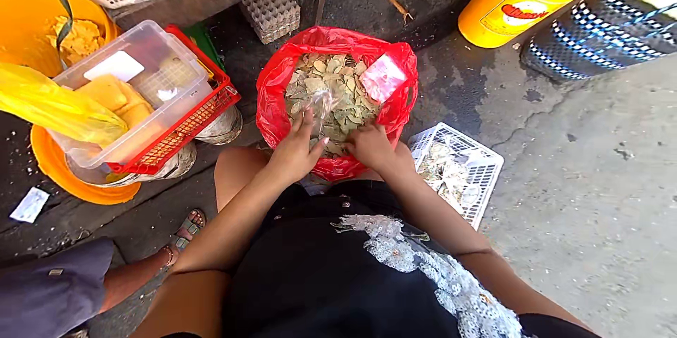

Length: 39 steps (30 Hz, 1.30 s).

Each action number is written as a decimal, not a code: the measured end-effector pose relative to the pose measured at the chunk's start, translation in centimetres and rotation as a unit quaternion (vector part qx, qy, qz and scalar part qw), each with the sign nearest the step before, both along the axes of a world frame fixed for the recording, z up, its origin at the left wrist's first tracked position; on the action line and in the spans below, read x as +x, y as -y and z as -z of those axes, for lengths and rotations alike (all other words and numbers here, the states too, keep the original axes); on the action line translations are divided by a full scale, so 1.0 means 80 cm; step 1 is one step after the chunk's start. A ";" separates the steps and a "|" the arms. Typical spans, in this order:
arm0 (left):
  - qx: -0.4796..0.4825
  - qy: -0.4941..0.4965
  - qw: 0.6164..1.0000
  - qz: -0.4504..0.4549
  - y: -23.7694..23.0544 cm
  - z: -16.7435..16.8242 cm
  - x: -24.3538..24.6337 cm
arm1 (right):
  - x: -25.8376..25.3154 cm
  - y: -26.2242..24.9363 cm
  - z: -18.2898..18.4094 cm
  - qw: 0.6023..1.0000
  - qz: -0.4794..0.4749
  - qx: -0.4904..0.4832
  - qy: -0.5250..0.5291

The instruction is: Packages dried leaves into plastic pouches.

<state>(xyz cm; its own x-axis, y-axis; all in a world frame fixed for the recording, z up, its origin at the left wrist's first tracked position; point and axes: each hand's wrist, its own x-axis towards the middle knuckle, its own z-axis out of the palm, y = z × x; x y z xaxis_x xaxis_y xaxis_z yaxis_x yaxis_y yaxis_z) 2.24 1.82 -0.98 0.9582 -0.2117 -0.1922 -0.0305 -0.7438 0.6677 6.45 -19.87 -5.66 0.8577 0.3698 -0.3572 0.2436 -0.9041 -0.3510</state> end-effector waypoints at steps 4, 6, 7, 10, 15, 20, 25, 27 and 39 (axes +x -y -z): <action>0.089 -0.085 0.991 -0.045 -0.019 0.011 0.003 | -0.024 0.002 -0.019 0.993 -0.027 -0.027 -0.111; 0.093 -0.088 0.989 -0.071 -0.032 0.008 0.002 | -0.020 0.018 -0.035 0.992 -0.006 -0.002 -0.130; 0.094 -0.086 0.989 -0.076 -0.035 0.006 0.000 | -0.013 0.029 -0.035 0.993 0.009 0.026 -0.113; 0.123 -0.091 0.985 -0.076 -0.030 0.002 -0.001 | 0.026 0.059 -0.020 0.996 0.069 0.032 -0.056; 0.168 -0.120 0.974 -0.097 -0.014 -0.006 -0.003 | 0.023 0.059 -0.039 0.963 0.102 -0.172 -0.178; 0.192 -0.117 0.967 -0.121 -0.029 0.001 -0.009 | -0.005 0.063 -0.051 0.964 0.133 -0.160 -0.165; 0.167 -0.052 0.982 -0.075 -0.009 0.005 -0.014 | 0.014 0.072 -0.040 0.975 0.211 -0.017 0.062; 0.134 -0.043 0.990 -0.033 -0.001 0.011 -0.019 | 0.026 0.087 -0.023 0.942 0.267 0.029 0.202; 0.042 -0.136 0.988 -0.055 -0.020 0.001 -0.025 | 0.025 0.090 -0.048 0.911 0.331 0.078 0.232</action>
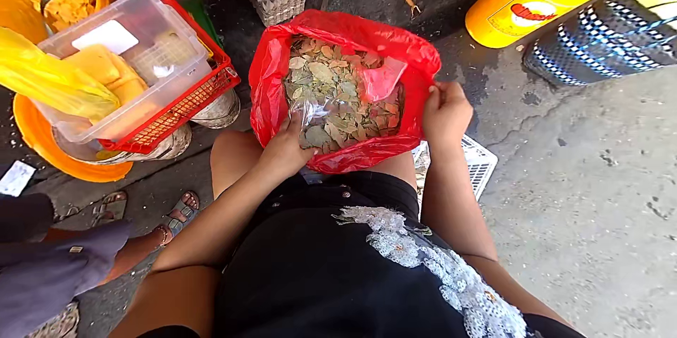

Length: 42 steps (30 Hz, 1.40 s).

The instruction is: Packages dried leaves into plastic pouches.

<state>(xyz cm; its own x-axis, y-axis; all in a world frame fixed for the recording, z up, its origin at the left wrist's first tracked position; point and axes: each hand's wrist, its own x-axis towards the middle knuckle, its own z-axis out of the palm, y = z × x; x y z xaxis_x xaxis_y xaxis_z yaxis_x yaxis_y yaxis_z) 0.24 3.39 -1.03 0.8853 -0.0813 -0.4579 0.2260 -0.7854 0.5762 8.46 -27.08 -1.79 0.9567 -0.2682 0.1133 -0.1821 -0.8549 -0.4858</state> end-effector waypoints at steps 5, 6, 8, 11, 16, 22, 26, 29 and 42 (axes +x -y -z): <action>-0.088 0.075 0.988 -0.099 0.008 -0.003 0.002 | -0.014 0.017 -0.001 0.997 0.037 -0.025 0.062; -0.117 0.096 0.981 -0.117 0.010 -0.001 0.000 | -0.023 0.013 -0.001 0.994 0.022 -0.051 0.095; -0.204 0.127 0.958 -0.157 0.014 0.003 0.000 | -0.042 -0.012 -0.003 0.981 -0.051 -0.092 0.164; -0.343 0.133 0.908 -0.200 0.025 0.008 0.006 | -0.072 -0.063 0.009 0.962 -0.254 -0.085 0.063; -0.334 0.132 0.919 -0.165 0.033 0.006 0.006 | -0.110 -0.095 0.033 0.777 -0.521 -0.003 -0.353; -0.317 0.114 0.915 -0.222 0.015 0.034 0.010 | -0.081 -0.072 0.026 0.868 -0.425 0.097 -0.237; -0.332 0.131 0.902 -0.244 0.011 0.024 0.014 | -0.028 -0.085 0.041 0.906 -0.374 0.083 -0.181; -0.305 0.146 0.908 -0.246 0.003 0.026 0.015 | 0.003 -0.112 0.068 0.920 -0.352 0.040 -0.169; -0.309 0.103 0.919 -0.222 0.013 0.032 0.008 | -0.017 -0.146 0.077 0.906 -0.206 0.287 -0.234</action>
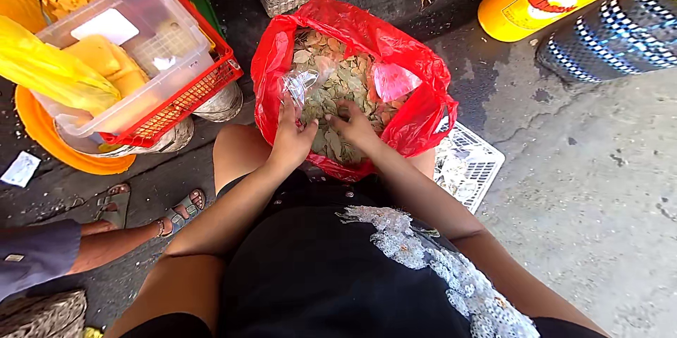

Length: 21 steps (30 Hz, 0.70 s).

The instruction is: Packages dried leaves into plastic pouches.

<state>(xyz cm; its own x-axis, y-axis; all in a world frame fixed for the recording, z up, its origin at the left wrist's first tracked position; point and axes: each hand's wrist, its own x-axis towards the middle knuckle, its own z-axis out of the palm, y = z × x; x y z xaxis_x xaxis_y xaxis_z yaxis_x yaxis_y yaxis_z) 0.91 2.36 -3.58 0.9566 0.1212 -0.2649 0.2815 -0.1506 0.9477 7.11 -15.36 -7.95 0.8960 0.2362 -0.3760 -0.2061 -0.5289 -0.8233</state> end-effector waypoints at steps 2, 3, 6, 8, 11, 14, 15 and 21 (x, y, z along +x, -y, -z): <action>0.003 -0.002 1.000 0.008 0.006 -0.002 -0.001 | 0.021 -0.009 0.002 0.997 0.050 0.029 -0.048; 0.007 0.003 1.000 0.010 0.007 -0.002 -0.002 | 0.027 -0.015 -0.001 0.997 0.052 0.026 -0.055; 0.024 0.020 0.999 0.009 0.004 -0.009 -0.002 | 0.014 -0.038 -0.021 0.998 -0.045 -0.035 0.023; 0.024 0.026 0.999 -0.006 0.000 -0.011 -0.004 | -0.005 -0.051 -0.027 0.987 -0.106 -0.100 0.067; 0.026 0.026 0.999 -0.025 -0.006 -0.006 0.000 | 0.004 -0.054 -0.021 0.974 -0.124 -0.174 0.069; 0.024 0.023 0.999 -0.027 -0.009 -0.004 -0.002 | 0.015 -0.035 -0.031 0.964 -0.104 -0.189 0.154; 0.023 0.027 0.999 -0.027 -0.012 -0.005 -0.003 | 0.016 -0.025 -0.037 0.954 -0.095 -0.186 0.215; 0.078 0.055 0.995 -0.023 -0.023 -0.011 0.002 | 0.017 0.016 -0.054 0.939 -0.166 -0.240 0.183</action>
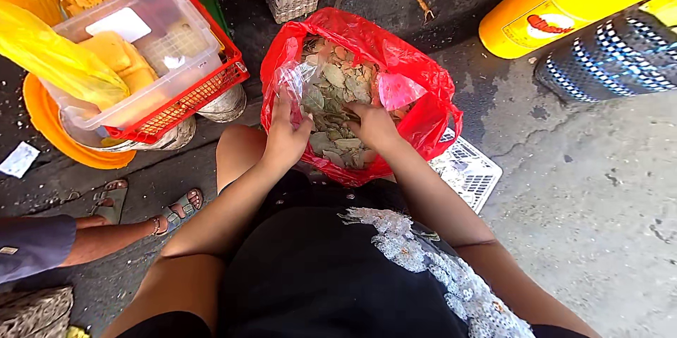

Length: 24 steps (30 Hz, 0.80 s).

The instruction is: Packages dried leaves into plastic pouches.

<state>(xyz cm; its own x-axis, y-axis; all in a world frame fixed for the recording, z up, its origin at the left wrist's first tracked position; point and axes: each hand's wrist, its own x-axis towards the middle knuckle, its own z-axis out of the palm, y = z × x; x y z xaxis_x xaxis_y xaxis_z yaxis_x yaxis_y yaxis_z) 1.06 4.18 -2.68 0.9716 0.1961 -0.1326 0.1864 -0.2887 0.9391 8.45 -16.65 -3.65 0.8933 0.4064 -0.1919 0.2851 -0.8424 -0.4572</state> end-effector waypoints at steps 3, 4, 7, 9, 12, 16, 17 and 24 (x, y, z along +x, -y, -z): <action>0.188 0.084 0.978 0.042 0.001 -0.005 0.001 | -0.005 0.010 0.013 0.999 0.028 0.002 -0.040; 0.263 0.143 0.953 0.037 0.000 -0.001 0.001 | -0.007 0.013 0.016 0.999 0.029 0.005 -0.042; 0.327 0.228 0.917 0.027 -0.011 -0.004 0.002 | -0.015 0.012 0.018 0.998 0.021 0.005 -0.058; 0.314 0.205 0.927 0.025 -0.019 -0.017 0.001 | -0.021 0.005 0.015 0.998 0.008 -0.011 -0.059; 0.320 0.210 0.924 0.009 -0.030 -0.023 0.005 | -0.029 -0.013 0.019 0.999 -0.009 -0.047 -0.016; 0.350 0.133 0.927 0.033 -0.033 -0.039 0.002 | -0.023 -0.019 0.038 0.996 -0.009 -0.084 0.020; 0.350 0.126 0.927 0.037 -0.031 -0.041 0.001 | -0.020 -0.015 0.037 0.997 0.000 -0.078 0.019; 0.280 0.158 0.946 0.050 -0.012 -0.060 -0.003 | -0.029 0.031 -0.021 0.961 0.141 0.235 0.025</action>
<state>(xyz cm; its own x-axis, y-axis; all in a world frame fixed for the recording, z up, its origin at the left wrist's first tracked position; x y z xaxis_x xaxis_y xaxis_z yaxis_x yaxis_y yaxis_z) 0.79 5.12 2.13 0.9628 0.0552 0.2644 -0.1315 -0.7592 0.6375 6.14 -19.15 -1.94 0.9841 0.1773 -0.0012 0.1059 -0.5930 -0.7982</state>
